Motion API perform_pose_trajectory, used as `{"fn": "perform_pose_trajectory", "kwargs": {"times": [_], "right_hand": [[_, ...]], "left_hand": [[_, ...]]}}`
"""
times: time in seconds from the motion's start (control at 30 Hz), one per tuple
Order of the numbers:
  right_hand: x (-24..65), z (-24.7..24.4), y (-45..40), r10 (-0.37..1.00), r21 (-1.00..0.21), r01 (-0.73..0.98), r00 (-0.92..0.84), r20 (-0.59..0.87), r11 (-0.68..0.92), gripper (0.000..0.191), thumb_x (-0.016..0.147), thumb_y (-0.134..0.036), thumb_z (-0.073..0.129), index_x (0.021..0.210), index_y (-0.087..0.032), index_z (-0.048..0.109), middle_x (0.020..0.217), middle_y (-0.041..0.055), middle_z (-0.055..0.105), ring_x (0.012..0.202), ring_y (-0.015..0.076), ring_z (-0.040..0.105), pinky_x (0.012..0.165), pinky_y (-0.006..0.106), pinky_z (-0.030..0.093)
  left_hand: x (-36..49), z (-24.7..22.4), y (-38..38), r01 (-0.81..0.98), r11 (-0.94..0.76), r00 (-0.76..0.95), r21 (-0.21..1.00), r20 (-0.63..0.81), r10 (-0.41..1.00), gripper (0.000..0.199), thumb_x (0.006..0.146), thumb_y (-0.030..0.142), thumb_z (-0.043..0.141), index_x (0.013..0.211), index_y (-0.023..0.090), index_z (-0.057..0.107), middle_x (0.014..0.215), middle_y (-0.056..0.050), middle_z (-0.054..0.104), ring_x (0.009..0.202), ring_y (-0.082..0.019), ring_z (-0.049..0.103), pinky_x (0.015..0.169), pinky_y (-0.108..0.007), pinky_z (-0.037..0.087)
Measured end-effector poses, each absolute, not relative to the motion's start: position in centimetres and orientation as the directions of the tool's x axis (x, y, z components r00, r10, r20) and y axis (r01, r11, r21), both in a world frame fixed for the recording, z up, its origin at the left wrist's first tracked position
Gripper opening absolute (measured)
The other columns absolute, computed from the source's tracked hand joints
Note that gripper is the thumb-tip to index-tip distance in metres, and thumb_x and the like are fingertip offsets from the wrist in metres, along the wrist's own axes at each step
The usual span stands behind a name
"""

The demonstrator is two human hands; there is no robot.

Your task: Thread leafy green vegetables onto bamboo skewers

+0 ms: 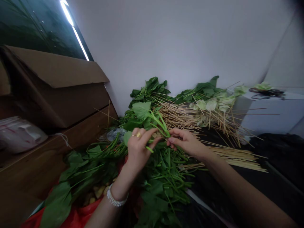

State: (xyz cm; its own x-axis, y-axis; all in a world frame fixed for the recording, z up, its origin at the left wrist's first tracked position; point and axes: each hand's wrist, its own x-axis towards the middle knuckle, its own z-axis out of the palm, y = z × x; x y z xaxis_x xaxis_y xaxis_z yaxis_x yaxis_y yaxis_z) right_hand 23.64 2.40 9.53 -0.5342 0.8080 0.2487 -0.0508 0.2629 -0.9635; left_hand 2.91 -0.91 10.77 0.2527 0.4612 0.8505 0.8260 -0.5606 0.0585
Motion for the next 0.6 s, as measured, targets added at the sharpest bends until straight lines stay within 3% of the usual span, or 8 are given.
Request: {"fn": "perform_pose_trajectory", "kwargs": {"times": [0.1,0.3,0.43,0.6], "right_hand": [[23.1,9.4,2.0,0.804,-0.963,-0.067,-0.536,0.256,0.262,0.018,0.082,-0.028,0.058,0.096,-0.017,0.056,0.073,-0.0024,0.062,0.059,0.0099,0.055,0.057,0.025,0.046],[22.3,9.1,1.8,0.805,-0.953,-0.025,-0.528,0.271,0.303,0.019,0.083,-0.024,0.055,0.101,-0.017,0.056,0.071,-0.0035,0.059,0.057,0.0102,0.055,0.053,0.023,0.045],[21.9,8.5,1.7,0.808,-0.872,0.119,-0.451,0.378,0.474,0.023,0.085,-0.017,0.05,0.106,-0.018,0.059,0.075,-0.0014,0.062,0.06,0.0127,0.057,0.059,0.026,0.047],[22.7,8.3,1.8,0.691,-0.488,0.497,-0.416,0.592,0.718,0.028,0.088,-0.008,0.048,0.109,-0.018,0.064,0.099,0.0069,0.069,0.092,0.0201,0.062,0.083,0.032,0.045]], "left_hand": [[4.1,10.2,-0.5,0.828,-0.533,0.448,-0.174,0.777,0.442,0.02,0.091,0.029,0.058,0.107,0.018,0.064,0.077,-0.004,0.062,0.076,-0.021,0.051,0.069,-0.031,0.043],[4.1,9.7,0.3,0.811,-0.471,0.574,-0.347,0.629,0.524,0.009,0.09,0.025,0.057,0.085,0.017,0.06,0.075,-0.006,0.06,0.075,-0.023,0.052,0.065,-0.034,0.042],[4.3,9.4,0.3,0.808,-0.532,0.571,-0.252,0.558,0.603,0.007,0.087,0.023,0.058,0.081,0.019,0.058,0.075,-0.006,0.062,0.076,-0.023,0.055,0.069,-0.034,0.044],[3.5,10.0,0.4,0.8,-0.59,0.503,0.113,0.411,0.761,0.017,0.087,0.018,0.049,0.074,0.02,0.059,0.073,-0.002,0.062,0.076,-0.019,0.059,0.069,-0.029,0.045]]}}
